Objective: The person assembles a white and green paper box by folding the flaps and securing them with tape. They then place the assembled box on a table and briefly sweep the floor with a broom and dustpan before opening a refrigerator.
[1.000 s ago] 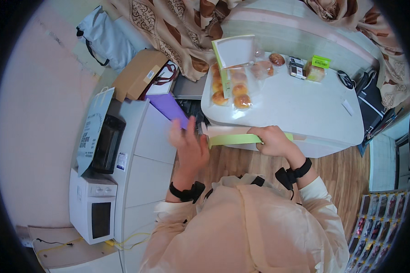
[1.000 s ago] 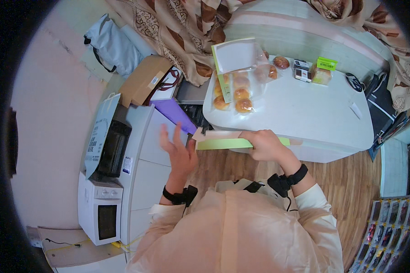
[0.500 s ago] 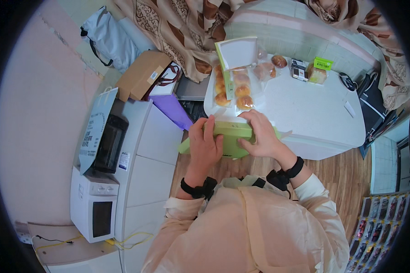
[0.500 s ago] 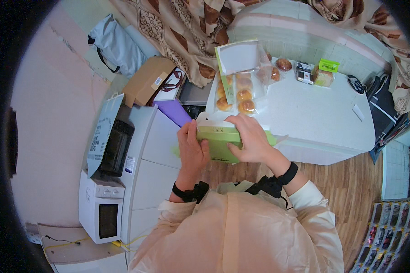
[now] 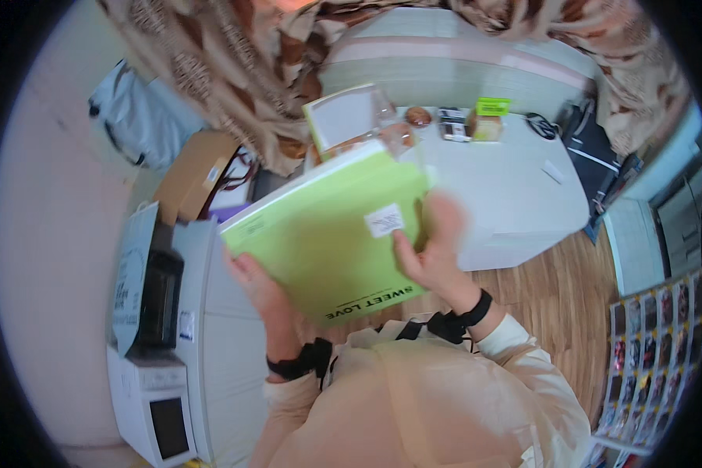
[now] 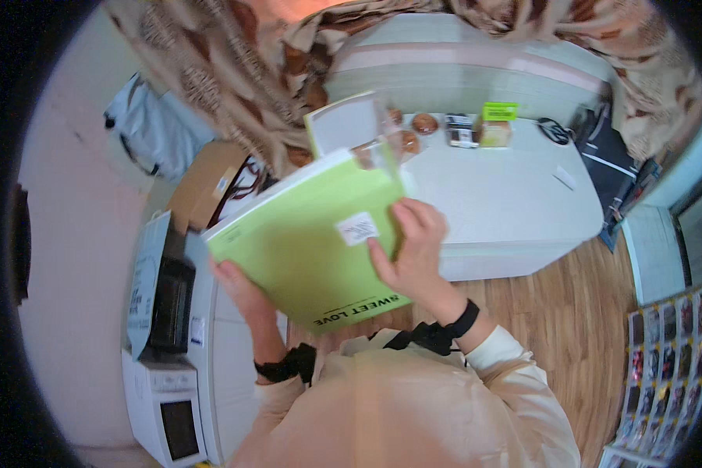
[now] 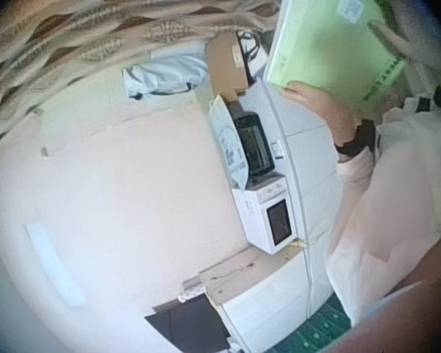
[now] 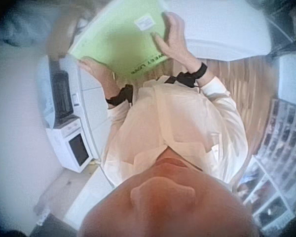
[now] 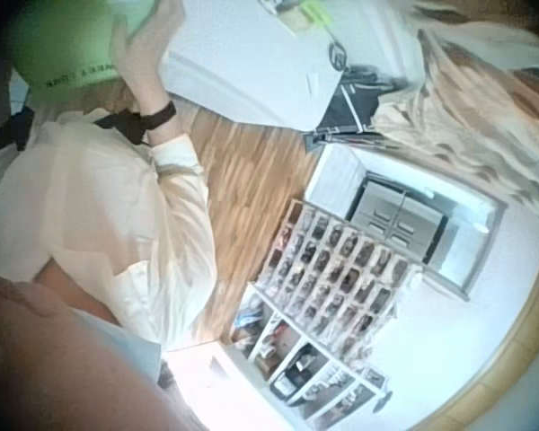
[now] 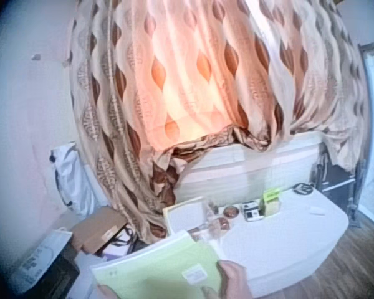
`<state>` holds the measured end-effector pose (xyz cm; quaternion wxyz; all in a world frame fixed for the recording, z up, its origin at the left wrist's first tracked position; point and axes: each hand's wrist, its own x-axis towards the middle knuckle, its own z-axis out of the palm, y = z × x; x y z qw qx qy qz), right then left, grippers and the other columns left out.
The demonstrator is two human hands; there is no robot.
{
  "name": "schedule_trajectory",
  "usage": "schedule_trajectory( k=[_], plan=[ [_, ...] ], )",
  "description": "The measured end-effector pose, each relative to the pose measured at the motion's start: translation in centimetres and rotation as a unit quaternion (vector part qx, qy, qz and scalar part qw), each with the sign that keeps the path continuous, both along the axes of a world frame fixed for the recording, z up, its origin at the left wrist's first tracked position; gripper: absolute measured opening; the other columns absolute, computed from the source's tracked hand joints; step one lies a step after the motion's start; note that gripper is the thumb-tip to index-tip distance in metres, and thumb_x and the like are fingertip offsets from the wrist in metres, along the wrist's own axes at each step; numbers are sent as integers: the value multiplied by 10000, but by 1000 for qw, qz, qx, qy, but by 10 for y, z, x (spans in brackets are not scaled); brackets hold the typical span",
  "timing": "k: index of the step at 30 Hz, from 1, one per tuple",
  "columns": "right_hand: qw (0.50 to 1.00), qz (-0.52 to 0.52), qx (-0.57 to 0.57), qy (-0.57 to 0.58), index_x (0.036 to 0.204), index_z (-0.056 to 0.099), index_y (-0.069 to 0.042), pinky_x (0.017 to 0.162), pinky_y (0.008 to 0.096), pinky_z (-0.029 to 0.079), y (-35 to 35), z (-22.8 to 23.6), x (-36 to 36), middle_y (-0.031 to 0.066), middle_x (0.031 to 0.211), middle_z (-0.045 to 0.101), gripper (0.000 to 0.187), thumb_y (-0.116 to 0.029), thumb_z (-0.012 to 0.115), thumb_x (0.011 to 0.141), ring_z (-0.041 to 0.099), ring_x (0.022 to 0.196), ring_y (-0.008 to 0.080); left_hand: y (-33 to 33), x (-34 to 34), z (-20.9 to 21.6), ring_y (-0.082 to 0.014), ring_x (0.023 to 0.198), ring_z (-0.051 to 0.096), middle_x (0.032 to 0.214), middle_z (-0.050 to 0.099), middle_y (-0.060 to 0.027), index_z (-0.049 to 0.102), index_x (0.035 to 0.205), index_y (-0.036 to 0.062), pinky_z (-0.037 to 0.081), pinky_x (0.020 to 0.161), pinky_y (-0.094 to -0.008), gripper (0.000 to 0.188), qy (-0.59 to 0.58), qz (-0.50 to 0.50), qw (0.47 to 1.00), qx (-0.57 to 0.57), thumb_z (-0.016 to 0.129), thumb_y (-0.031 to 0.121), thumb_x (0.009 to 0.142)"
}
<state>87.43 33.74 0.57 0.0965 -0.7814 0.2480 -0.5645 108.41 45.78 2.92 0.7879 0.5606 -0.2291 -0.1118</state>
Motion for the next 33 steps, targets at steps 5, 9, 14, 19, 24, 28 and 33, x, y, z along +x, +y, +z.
schedule_trajectory(
  k=[5,9,14,19,24,28,33],
  plan=[
    [955,125,236,-131,1352,320,8,1002,429,311,0,20,23,207,1273,401,640,-183,631,827,392,1170,362,-8,-9,10,-196,1094,469,1214,463,-123,316,1341,6,389,929,-324,425,-64,46,997,-2,272,279,1018],
    [978,81,190,-13,1390,293,-27,969,422,324,-28,13,32,192,1189,452,617,-217,576,876,427,1107,329,-5,-12,11,-169,1011,497,1136,504,-110,381,1287,0,406,873,-304,388,-67,7,998,-10,300,261,1013],
    [986,55,155,-20,1395,311,-54,924,416,336,-22,12,43,167,1055,486,544,-251,507,928,462,986,309,-1,-7,3,-107,778,513,900,556,-51,496,1073,0,428,713,-263,277,-25,11,998,-48,358,226,991],
    [968,91,179,-148,1261,429,-22,879,369,372,-22,14,54,153,984,495,371,-238,455,960,481,959,272,6,-15,12,-88,716,488,812,543,-26,527,926,5,416,657,-250,250,-90,67,994,-9,382,203,973],
    [925,74,312,-202,984,510,-8,772,260,380,-12,18,42,61,885,500,185,-179,450,942,455,844,120,15,-17,12,-83,731,483,816,546,-25,536,901,-1,403,663,-238,258,-131,32,990,-30,416,220,956],
    [910,94,278,-293,959,479,-24,714,207,353,-21,16,44,9,786,481,150,-86,382,862,424,758,66,13,-18,9,-106,705,477,825,535,-42,492,946,13,404,653,-248,242,-167,18,985,-40,448,249,916],
    [930,115,219,-271,810,464,-28,636,244,322,-33,9,35,20,742,444,117,-100,373,816,381,687,105,-1,-23,13,-122,723,455,881,486,-81,256,1174,62,400,623,-237,472,-183,-12,973,-142,501,263,824]
  ],
)
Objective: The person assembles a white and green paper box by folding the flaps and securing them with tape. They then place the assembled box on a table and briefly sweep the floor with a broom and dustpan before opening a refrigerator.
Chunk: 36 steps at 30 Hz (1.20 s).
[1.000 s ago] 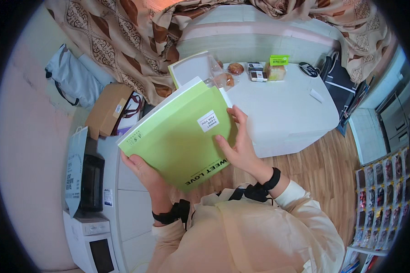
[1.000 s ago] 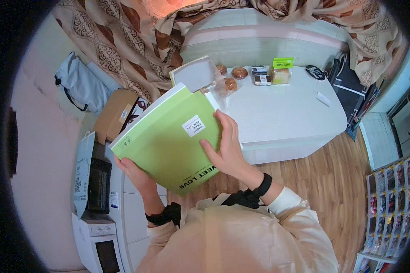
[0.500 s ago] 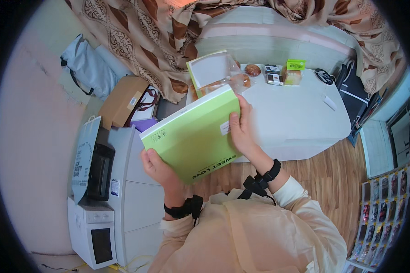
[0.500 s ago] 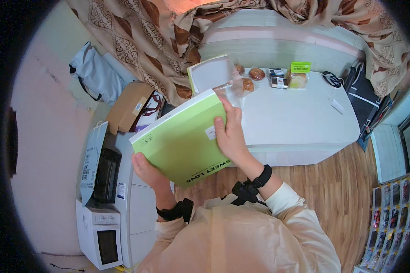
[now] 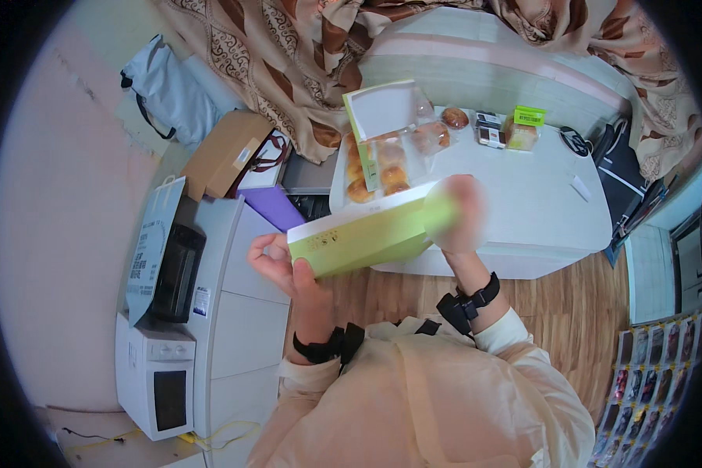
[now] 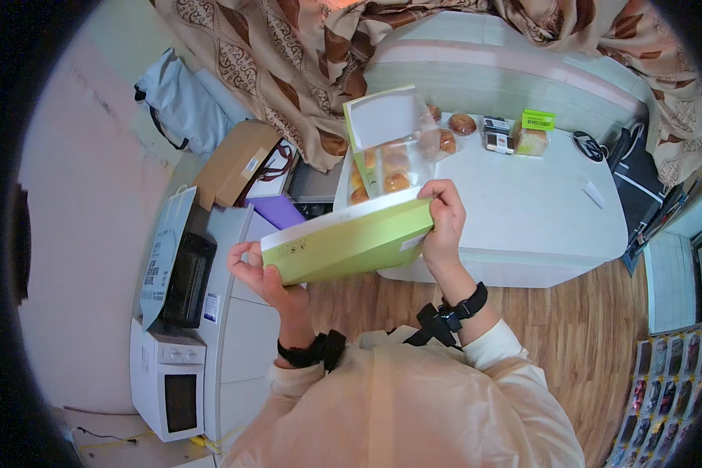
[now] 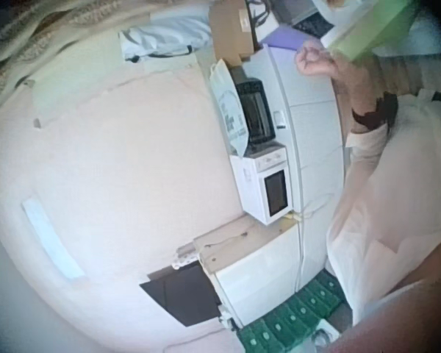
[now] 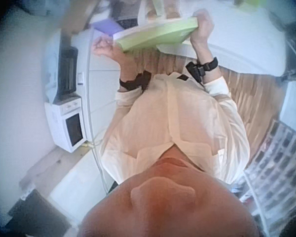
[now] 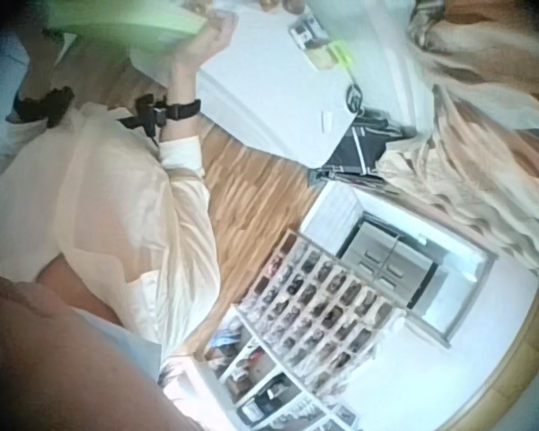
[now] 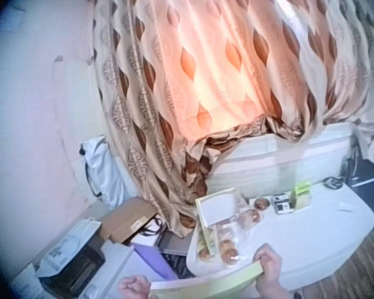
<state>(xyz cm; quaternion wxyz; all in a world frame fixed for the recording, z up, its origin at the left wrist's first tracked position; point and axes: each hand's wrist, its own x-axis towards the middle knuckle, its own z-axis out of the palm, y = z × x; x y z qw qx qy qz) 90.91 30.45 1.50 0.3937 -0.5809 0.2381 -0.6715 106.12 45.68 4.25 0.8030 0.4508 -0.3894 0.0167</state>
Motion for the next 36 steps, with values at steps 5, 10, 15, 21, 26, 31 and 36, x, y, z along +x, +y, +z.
schedule_trajectory(
  k=[5,10,15,21,26,31,36],
  plan=[
    [998,65,5,-17,595,401,-41,597,233,280,-5,-7,-8,8,691,413,279,-136,418,856,368,664,85,-19,9,-10,-114,708,362,906,343,-78,373,1015,37,358,598,-228,330,-42,60,997,-24,509,266,821],
    [939,308,138,63,596,451,-27,558,244,281,-11,-9,-29,15,665,420,467,-363,527,910,378,614,101,2,35,-24,-160,736,385,880,374,-70,454,762,5,351,683,-265,304,-157,-31,977,143,496,276,894],
    [807,507,145,267,595,411,-22,565,251,287,-5,-29,-85,-13,655,361,469,-318,571,922,313,618,87,34,55,-40,-216,881,431,919,435,-67,498,802,40,335,770,-314,132,-216,-231,879,358,515,151,871],
    [764,506,175,360,636,364,3,544,288,298,39,-68,-100,0,648,311,407,-198,520,954,298,600,94,64,28,-76,-269,993,446,970,489,-65,565,844,84,347,818,-391,91,-471,-191,690,516,557,64,755],
    [773,503,122,366,645,381,15,530,303,301,45,-73,-90,32,644,333,393,-188,509,957,317,573,119,50,-9,-85,-283,933,452,962,458,-85,533,874,84,353,778,-405,85,-428,-262,696,513,542,70,790],
    [766,529,59,360,696,421,17,555,317,361,62,-84,-80,83,655,413,324,-174,510,942,416,585,175,39,-27,-92,-289,825,501,936,462,-126,489,861,41,399,642,-368,65,-275,-394,712,512,521,91,836],
    [728,532,40,431,773,519,-13,566,341,456,72,-82,-74,116,705,555,213,-179,517,907,564,576,217,46,-26,-98,-327,768,531,799,509,-123,486,845,66,399,628,-409,108,-317,-413,673,526,467,163,886]
  ],
)
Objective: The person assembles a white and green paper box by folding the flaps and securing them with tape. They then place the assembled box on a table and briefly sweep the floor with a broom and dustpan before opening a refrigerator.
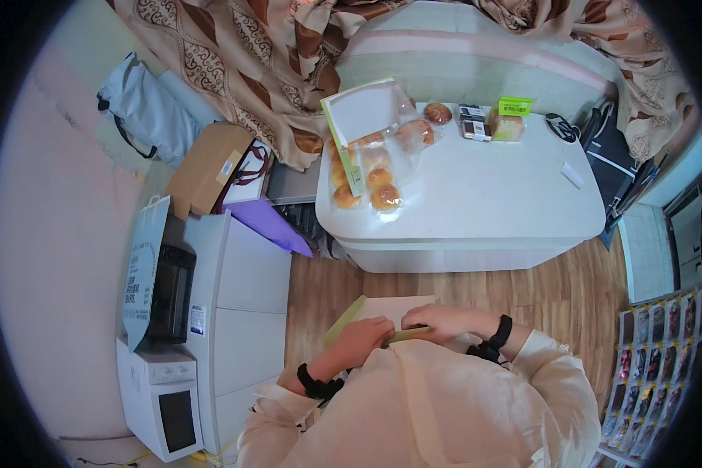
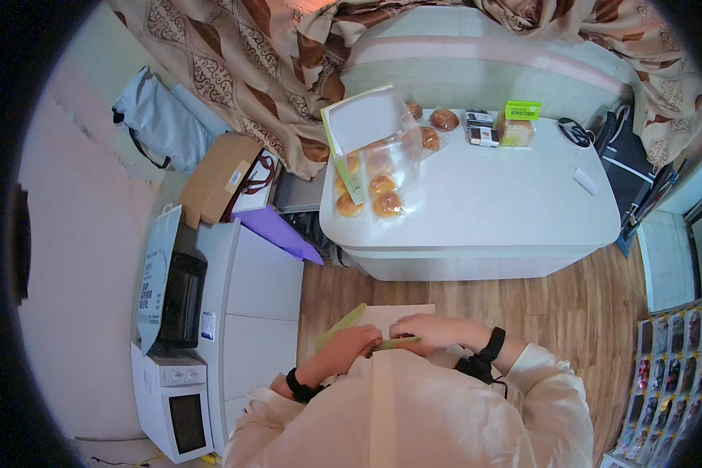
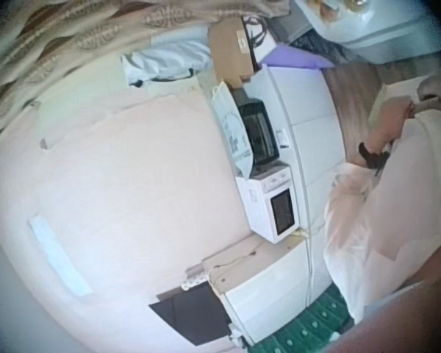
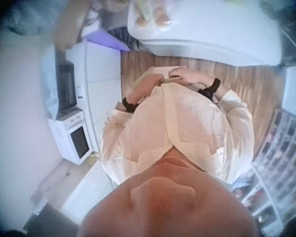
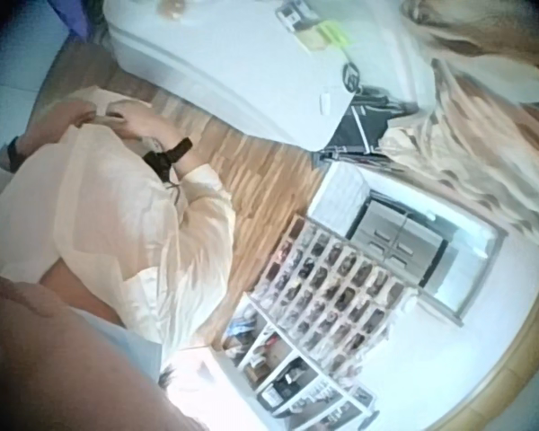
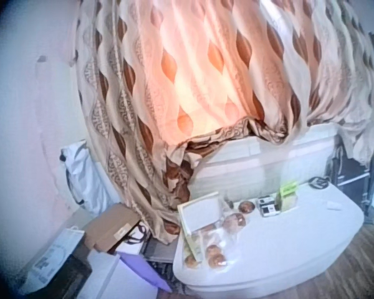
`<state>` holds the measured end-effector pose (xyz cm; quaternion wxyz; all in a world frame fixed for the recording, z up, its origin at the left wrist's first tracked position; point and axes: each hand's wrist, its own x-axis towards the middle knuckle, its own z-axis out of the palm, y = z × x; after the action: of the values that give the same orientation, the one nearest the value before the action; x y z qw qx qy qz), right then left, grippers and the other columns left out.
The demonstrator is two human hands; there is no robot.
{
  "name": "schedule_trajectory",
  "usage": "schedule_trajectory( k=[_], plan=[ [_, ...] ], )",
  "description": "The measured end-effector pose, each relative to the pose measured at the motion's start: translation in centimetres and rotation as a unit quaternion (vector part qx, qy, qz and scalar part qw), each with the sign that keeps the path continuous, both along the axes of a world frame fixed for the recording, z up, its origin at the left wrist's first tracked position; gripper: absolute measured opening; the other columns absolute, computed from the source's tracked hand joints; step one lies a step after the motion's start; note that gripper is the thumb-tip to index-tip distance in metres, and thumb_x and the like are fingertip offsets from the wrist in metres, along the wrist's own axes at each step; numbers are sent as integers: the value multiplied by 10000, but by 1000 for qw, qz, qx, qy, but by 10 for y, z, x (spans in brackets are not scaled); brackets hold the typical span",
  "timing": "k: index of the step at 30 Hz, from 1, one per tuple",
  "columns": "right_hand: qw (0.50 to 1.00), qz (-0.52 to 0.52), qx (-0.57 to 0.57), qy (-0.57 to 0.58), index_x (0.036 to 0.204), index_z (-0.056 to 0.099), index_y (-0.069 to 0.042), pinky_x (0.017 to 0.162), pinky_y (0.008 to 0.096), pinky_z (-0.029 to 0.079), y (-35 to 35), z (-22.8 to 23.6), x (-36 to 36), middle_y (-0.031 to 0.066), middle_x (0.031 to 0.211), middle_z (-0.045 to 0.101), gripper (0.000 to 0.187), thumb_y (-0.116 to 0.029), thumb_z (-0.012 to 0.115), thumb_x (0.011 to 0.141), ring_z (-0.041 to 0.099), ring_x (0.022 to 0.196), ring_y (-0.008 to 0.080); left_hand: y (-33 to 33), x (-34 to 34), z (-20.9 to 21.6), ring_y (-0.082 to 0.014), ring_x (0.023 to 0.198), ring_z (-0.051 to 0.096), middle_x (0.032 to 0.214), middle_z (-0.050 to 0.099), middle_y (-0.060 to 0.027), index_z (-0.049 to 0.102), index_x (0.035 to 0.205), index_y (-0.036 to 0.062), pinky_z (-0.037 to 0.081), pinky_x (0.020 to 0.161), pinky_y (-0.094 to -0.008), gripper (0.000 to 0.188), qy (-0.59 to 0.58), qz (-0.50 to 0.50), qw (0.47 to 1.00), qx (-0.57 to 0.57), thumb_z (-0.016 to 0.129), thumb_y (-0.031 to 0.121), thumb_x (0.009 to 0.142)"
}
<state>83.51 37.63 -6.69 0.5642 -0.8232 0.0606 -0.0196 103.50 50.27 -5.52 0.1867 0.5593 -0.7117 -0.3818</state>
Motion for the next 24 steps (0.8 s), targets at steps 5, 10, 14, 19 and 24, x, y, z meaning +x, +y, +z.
schedule_trajectory(
  k=[5,10,14,19,24],
  plan=[
    [995,38,-49,78,738,505,8,559,383,416,-7,6,-1,169,692,525,231,-168,592,860,525,628,312,4,-3,0,-342,746,541,718,544,-121,491,842,79,402,627,-425,158,0,22,1000,7,445,215,909],
    [991,-23,-130,2,599,455,-22,519,358,382,1,-12,-12,117,633,501,342,-196,630,836,494,584,280,7,-4,1,-343,738,535,734,548,-126,491,841,74,402,624,-419,153,6,13,999,37,460,213,896],
    [972,-143,-122,-141,547,472,-80,555,348,347,11,-22,-21,55,601,469,356,-218,696,787,486,582,225,6,-6,3,-349,742,530,736,537,-133,483,840,69,402,626,-416,157,22,9,999,28,464,216,891],
    [954,-234,-55,-178,548,468,-108,573,337,316,13,-20,-30,15,595,443,355,-156,772,725,449,577,187,4,-9,-3,-361,742,527,750,537,-147,484,849,69,402,627,-422,194,53,8,998,38,446,248,912],
    [962,-222,-62,-148,580,544,-89,652,332,360,10,-16,-41,3,651,503,279,-162,751,752,493,665,171,-1,-4,-17,-373,755,538,755,537,-163,494,858,65,408,636,-433,211,28,7,998,51,438,257,926]
  ],
)
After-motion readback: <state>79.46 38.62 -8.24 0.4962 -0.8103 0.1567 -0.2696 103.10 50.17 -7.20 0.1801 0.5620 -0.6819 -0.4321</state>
